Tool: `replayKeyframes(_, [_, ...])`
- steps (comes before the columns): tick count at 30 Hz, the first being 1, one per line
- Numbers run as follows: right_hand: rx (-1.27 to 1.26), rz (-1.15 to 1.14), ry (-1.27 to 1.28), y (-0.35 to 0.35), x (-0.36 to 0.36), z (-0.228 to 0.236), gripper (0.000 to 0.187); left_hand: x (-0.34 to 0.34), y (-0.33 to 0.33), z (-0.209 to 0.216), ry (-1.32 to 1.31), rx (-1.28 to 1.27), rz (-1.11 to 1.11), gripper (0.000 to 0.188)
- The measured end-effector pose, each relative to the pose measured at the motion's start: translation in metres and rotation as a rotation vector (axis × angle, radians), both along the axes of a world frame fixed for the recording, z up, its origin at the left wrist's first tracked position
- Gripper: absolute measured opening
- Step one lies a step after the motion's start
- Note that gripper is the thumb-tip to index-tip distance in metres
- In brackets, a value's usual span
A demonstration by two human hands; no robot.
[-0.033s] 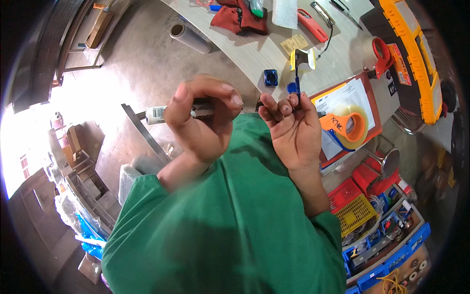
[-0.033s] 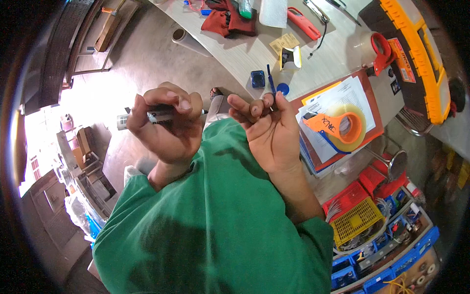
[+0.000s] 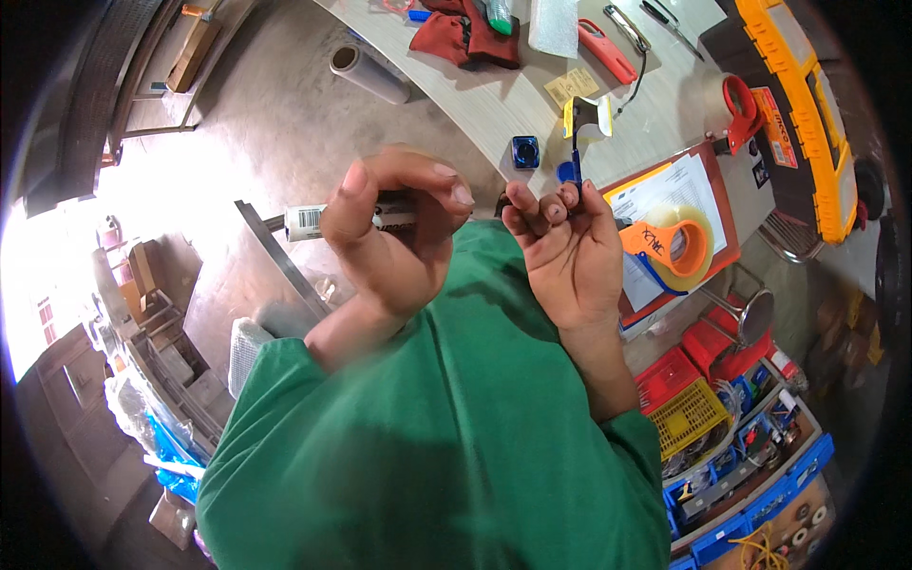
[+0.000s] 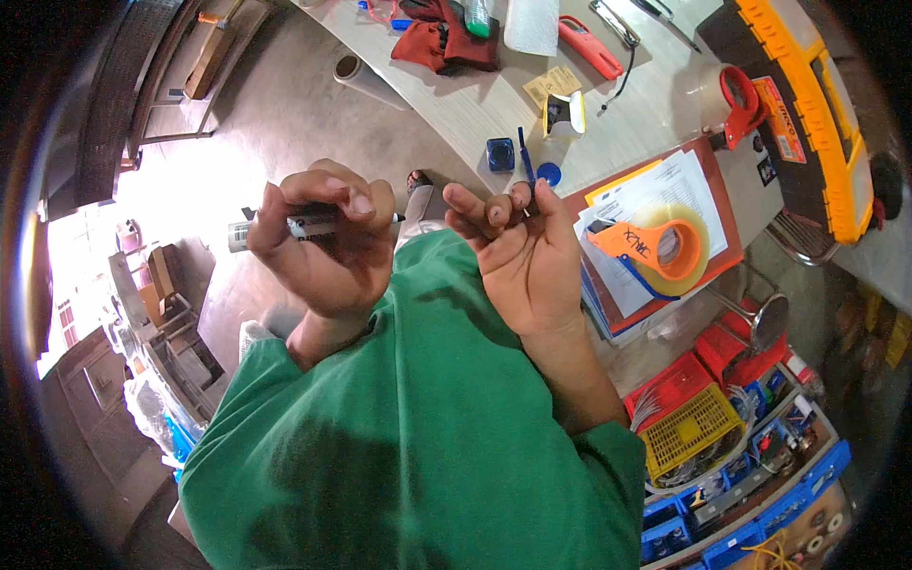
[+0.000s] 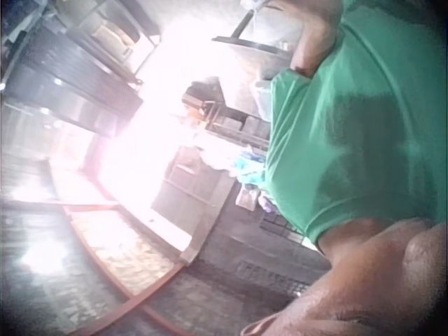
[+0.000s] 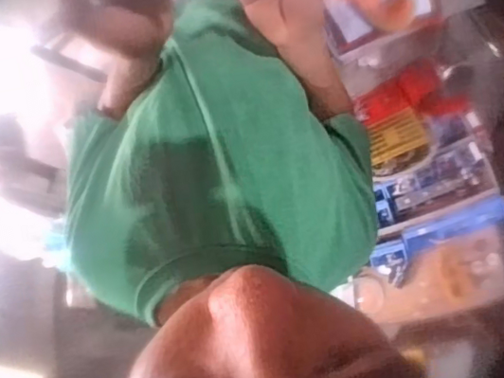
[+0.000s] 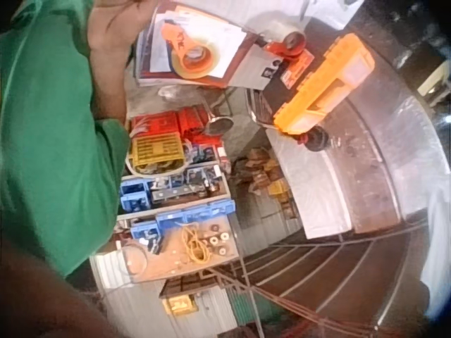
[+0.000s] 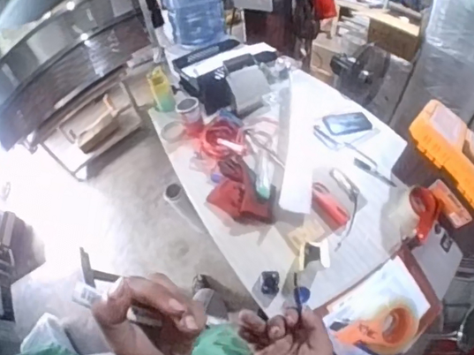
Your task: The person refills a white marker with blue ink using a small brush and an ink bottle. They dip the brush into the ink, apply ink into the marker tip, and repeat the process. Later, they briefly write on a bubble-wrapped tray before returning to refill the marker.
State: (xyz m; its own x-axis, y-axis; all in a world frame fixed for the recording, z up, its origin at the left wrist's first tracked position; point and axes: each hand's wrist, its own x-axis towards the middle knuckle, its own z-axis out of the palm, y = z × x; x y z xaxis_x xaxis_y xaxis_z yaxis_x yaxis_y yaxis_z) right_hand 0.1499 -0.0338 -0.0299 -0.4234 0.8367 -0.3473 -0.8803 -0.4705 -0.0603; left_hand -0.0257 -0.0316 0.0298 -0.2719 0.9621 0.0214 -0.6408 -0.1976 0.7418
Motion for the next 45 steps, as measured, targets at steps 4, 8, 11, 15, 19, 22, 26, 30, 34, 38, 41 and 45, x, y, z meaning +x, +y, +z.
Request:
replayKeyframes(4, [-0.022,0.003,0.0,0.001,0.001,-0.004,0.036,-0.001,-0.001,-0.001,0.045,-0.047,-0.011,0.062])
replayKeyframes(8, [0.054,-0.025,-0.104,0.003,0.002,-0.008,0.037,-0.005,0.006,-0.02,0.064,-0.006,-0.013,0.061])
replayKeyframes(11, [0.1,-0.092,-0.206,0.001,0.009,-0.005,0.035,-0.008,0.023,-0.046,0.096,-0.047,0.056,0.057])
replayKeyframes(15, [0.12,-0.151,-0.284,-0.002,0.022,-0.005,0.033,-0.001,0.055,-0.099,0.354,-0.157,0.253,0.052])
replayKeyframes(19, [0.134,-0.169,-0.316,-0.006,0.03,-0.011,0.033,-0.012,0.075,-0.149,0.688,-0.062,0.288,0.048])
replayKeyframes(22, [0.125,-0.17,-0.337,-0.01,0.033,-0.014,0.033,-0.018,0.082,-0.177,0.741,-0.053,0.272,0.047])
replayKeyframes(26, [0.122,-0.173,-0.352,-0.01,0.032,-0.017,0.034,-0.018,0.087,-0.195,0.708,-0.157,0.192,0.048])
replayKeyframes(30, [0.108,-0.183,-0.326,-0.007,0.03,-0.018,0.034,-0.016,0.09,-0.199,0.826,-0.121,0.159,0.049])
replayKeyframes(34, [0.1,-0.187,-0.311,-0.005,0.029,-0.017,0.034,-0.015,0.089,-0.2,0.861,-0.067,0.13,0.051])
replayKeyframes(38, [0.103,-0.184,-0.304,-0.003,0.028,-0.018,0.033,-0.016,0.084,-0.198,0.881,-0.059,0.098,0.05])
replayKeyframes(41, [0.104,-0.191,-0.299,-0.002,0.029,-0.018,0.033,-0.018,0.076,-0.195,0.872,-0.097,0.086,0.048])
replayKeyframes(45, [0.097,-0.197,-0.288,-0.002,0.029,-0.02,0.033,-0.016,0.073,-0.193,0.86,-0.082,0.108,0.046])
